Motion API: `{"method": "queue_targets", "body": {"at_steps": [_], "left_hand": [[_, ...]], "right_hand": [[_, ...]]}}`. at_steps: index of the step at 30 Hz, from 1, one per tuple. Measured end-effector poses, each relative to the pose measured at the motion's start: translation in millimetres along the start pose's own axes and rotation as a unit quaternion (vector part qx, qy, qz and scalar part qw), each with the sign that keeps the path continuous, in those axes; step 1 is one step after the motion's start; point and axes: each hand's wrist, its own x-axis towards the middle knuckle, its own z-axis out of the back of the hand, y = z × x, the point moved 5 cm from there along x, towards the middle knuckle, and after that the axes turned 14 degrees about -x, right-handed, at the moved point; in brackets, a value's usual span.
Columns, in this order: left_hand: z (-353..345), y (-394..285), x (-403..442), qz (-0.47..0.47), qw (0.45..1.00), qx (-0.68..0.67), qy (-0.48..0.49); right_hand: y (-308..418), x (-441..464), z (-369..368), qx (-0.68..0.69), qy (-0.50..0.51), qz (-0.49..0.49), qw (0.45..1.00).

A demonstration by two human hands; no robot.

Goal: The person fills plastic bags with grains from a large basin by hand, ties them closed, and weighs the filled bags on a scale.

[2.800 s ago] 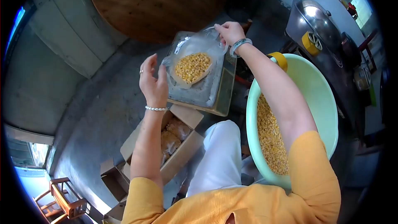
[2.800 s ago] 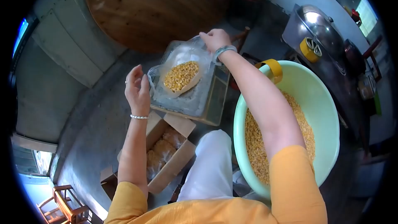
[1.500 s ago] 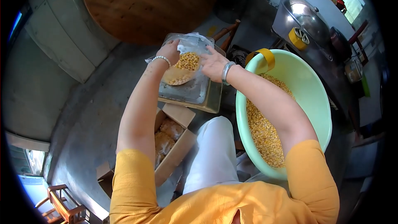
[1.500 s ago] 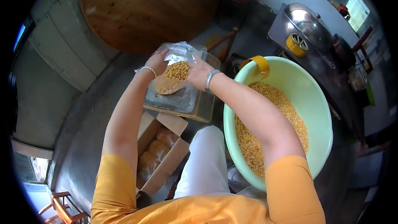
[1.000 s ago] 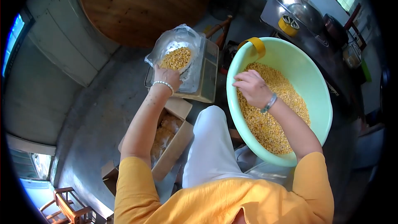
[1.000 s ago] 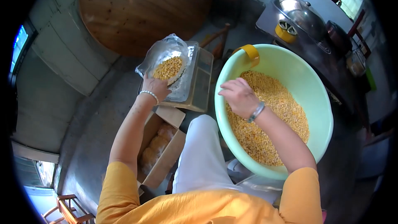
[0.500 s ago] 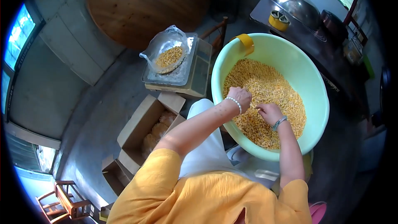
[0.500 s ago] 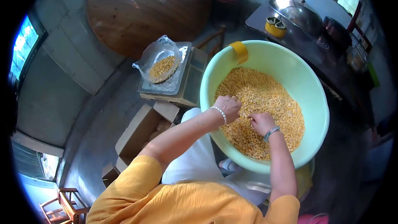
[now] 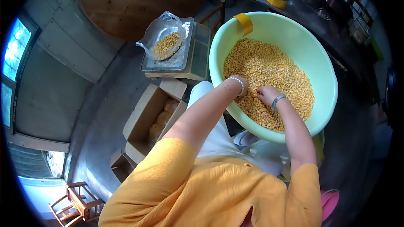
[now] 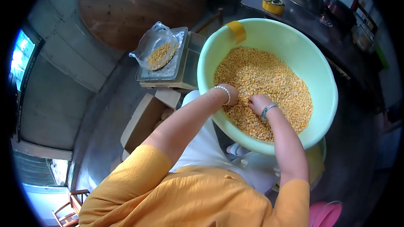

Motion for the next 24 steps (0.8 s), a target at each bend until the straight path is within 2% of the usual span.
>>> {"method": "queue_targets", "body": {"at_steps": [3,15,24], "left_hand": [[1.6,-3.7,-9.7,0.028,0.999,-0.025,0.024],[2.0,-4.7,-4.9,-0.015,0.998,-0.063,-0.024],[2.5,-5.5,-6.2,-0.006,0.998,-0.063,-0.016]], "right_hand": [[-2.4,-2.5,-0.6,0.025,-0.013,0.007,1.000],[-2.9,-2.8,-0.8,0.033,-0.007,-0.011,0.999],[-4.4,-1.1,-3.4,0.031,-0.002,-0.006,0.999]]}}
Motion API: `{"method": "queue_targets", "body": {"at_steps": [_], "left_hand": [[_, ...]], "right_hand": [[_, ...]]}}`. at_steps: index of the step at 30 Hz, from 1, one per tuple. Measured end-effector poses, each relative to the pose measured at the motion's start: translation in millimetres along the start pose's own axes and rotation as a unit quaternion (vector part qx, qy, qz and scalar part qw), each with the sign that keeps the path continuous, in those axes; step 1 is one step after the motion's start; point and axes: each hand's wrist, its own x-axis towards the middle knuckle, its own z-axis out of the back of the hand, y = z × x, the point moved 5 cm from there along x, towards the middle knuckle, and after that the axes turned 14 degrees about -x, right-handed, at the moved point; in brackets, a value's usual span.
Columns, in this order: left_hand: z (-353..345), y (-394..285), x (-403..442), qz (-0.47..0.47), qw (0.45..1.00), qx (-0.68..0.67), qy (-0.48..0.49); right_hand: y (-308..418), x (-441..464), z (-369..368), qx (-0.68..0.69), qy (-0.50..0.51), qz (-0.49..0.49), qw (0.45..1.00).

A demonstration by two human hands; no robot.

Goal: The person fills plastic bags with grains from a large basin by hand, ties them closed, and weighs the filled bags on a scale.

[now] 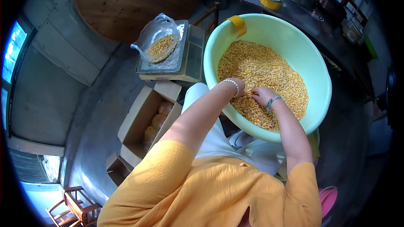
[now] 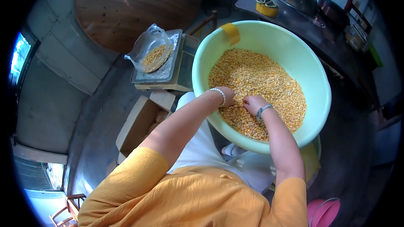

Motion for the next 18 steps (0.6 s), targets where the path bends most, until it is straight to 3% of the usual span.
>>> {"method": "queue_targets", "body": {"at_steps": [18], "left_hand": [[0,-1,5,-0.060,0.996,0.035,-0.059]], "right_hand": [[-2,1,-2,-0.010,0.001,-0.003,1.000]]}}
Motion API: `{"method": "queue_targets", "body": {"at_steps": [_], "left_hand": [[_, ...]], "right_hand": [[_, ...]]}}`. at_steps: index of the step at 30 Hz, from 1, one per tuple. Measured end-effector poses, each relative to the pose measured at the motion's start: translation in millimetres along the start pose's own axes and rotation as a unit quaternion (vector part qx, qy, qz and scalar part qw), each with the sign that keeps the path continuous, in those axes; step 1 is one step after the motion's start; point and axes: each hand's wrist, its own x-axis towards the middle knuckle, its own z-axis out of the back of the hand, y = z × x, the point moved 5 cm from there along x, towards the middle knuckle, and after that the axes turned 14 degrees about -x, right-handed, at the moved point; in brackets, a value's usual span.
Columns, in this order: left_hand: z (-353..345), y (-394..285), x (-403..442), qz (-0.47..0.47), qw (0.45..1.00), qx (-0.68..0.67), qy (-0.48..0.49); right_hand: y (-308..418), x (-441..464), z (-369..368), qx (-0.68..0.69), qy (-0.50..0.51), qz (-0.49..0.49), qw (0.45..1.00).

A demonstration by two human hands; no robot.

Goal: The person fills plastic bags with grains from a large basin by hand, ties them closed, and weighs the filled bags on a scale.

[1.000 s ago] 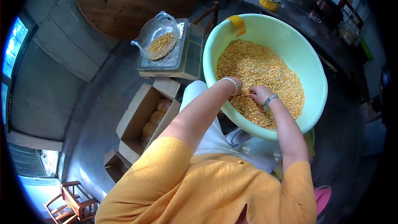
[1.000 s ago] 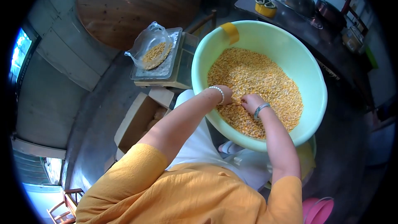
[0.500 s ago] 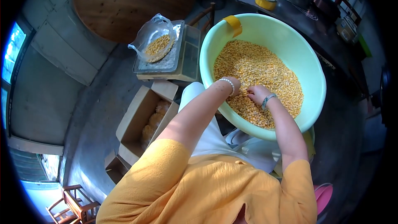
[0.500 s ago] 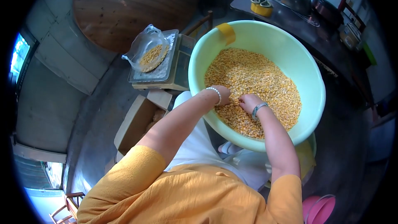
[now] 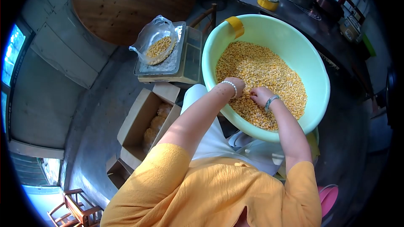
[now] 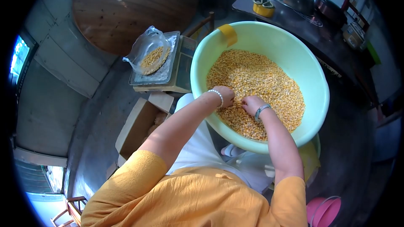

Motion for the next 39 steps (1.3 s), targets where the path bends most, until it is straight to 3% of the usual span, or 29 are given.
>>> {"method": "queue_targets", "body": {"at_steps": [10,21,24,30,33,36,39], "left_hand": [[-3,-3,0,-0.034,0.999,0.004,-0.004],[9,-11,-13,-0.072,0.992,0.058,-0.083],[-5,-2,-4,-0.002,0.999,0.017,0.027],[-11,-5,2,-0.029,0.995,0.036,0.086],[-17,-14,4,-0.101,0.990,0.007,0.102],[-9,-29,-12,-0.176,0.972,-0.109,0.115],[-8,-31,-12,-0.273,0.925,-0.242,0.108]], "right_hand": [[2,-2,3,0.024,0.004,-0.009,1.000],[-3,3,1,0.037,-0.004,-0.017,0.999],[-3,5,0,0.035,-0.005,-0.007,0.999],[-3,7,0,0.039,-0.007,-0.004,0.999],[-2,7,2,0.042,-0.006,-0.007,0.999],[-10,12,-3,0.067,-0.087,0.034,0.993],[-22,16,11,0.111,-0.205,-0.039,0.972]]}}
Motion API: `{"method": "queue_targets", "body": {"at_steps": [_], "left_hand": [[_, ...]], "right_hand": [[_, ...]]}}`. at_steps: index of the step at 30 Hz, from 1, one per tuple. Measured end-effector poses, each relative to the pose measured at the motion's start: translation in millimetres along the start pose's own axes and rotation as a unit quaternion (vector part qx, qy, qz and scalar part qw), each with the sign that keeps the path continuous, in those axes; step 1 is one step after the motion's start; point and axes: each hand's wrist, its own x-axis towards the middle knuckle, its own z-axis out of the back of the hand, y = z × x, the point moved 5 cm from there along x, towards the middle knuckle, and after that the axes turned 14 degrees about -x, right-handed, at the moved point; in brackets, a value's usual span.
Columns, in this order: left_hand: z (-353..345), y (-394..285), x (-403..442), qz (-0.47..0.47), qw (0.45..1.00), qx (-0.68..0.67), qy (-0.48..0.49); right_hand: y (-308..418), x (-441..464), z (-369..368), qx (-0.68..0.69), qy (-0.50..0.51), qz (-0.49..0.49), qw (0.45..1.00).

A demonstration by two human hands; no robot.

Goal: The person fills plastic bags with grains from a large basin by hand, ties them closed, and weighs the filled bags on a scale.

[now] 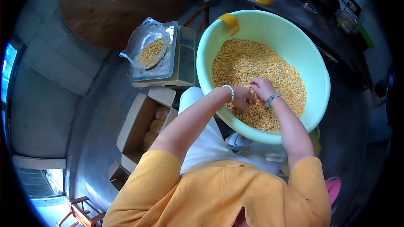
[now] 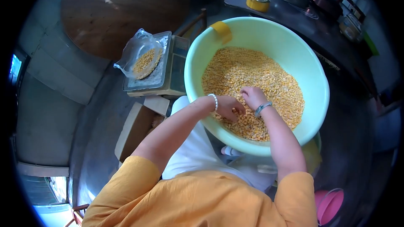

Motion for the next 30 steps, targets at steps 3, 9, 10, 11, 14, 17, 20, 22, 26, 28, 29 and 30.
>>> {"method": "queue_targets", "body": {"at_steps": [3,9,10,11,14,17,20,22,26,28,29,30], "left_hand": [[20,1,-6,0.116,0.978,0.103,-0.141],[28,5,-10,0.181,0.945,0.189,-0.194],[29,6,-10,0.188,0.943,0.192,-0.196],[30,6,-11,0.181,0.943,0.180,-0.212],[29,9,-10,0.183,0.942,0.195,-0.203],[30,5,-12,0.182,0.944,0.188,-0.202],[30,3,-13,0.173,0.943,0.194,-0.206],[31,2,-13,0.160,0.943,0.194,-0.218],[35,-6,-14,0.100,0.940,0.173,-0.276],[39,-8,-16,0.012,0.928,0.152,-0.340],[40,-8,-17,0.007,0.925,0.131,-0.356],[44,-17,-22,0.001,0.922,0.110,-0.372]], "right_hand": [[4,-5,12,-0.017,-0.053,0.000,0.998],[15,-11,-13,-0.021,0.234,0.017,0.972],[21,-13,-13,-0.023,0.251,0.034,0.967],[25,-15,-14,-0.024,0.267,0.051,0.962],[33,-18,-20,-0.074,0.341,0.090,0.933],[35,-25,-13,-0.082,0.382,0.099,0.915],[4,-20,-18,-0.030,0.226,0.047,0.973],[12,-15,5,-0.019,0.179,0.042,0.983],[12,-6,1,0.014,0.095,0.092,0.991],[31,-18,8,-0.052,0.206,0.040,0.976],[34,-21,4,-0.077,0.252,0.055,0.963],[29,-20,-3,-0.084,0.237,0.069,0.965]]}}
